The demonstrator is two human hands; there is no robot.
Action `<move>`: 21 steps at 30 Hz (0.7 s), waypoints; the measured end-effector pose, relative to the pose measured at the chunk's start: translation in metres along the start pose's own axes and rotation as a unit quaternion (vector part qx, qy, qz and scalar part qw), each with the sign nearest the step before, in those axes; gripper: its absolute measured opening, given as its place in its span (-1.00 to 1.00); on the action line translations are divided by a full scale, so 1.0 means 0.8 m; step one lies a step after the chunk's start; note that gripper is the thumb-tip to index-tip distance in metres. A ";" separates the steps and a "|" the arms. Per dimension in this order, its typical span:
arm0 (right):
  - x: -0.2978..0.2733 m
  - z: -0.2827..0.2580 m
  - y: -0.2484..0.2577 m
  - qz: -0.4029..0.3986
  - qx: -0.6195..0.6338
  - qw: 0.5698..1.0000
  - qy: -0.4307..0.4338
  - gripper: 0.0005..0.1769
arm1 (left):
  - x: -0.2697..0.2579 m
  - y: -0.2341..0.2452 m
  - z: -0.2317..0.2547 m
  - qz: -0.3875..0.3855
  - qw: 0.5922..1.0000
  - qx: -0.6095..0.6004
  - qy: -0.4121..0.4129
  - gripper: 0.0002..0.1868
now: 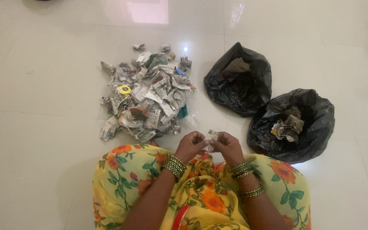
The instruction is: The person sits on a tiled floor and empties a black plastic bag of mixed waste. They then pick up individual pieces of paper and plastic, separate them by hand, and place them into two different black bags.
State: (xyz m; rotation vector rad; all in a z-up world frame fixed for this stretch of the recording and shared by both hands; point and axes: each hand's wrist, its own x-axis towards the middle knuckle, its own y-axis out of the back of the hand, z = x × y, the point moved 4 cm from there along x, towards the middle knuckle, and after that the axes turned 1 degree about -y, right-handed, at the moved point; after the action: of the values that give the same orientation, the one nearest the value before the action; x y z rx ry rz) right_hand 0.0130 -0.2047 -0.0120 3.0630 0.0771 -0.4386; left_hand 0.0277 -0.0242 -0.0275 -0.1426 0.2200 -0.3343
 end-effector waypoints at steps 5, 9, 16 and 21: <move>0.002 0.007 -0.002 -0.038 0.061 0.997 0.027 -0.77 | -0.001 0.002 0.011 0.021 0.999 0.036 -0.031 -0.77; 0.001 0.005 0.000 -0.046 0.070 0.996 0.027 -0.77 | -0.001 0.002 0.014 0.003 0.999 -0.026 -0.018 -0.85; -0.001 -0.003 0.003 -0.059 0.026 0.991 0.115 -0.76 | -0.001 0.005 0.012 0.011 0.998 -0.069 -0.006 -0.92; -0.005 -0.011 0.002 -0.046 0.011 0.989 0.143 -0.71 | 0.001 0.004 0.009 0.003 0.994 -0.100 0.042 -0.87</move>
State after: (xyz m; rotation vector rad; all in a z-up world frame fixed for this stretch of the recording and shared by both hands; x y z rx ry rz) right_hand 0.0115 -0.2061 -0.0020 3.1306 0.2261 0.0013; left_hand 0.0315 -0.0208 -0.0210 -0.3259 0.3370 -0.3131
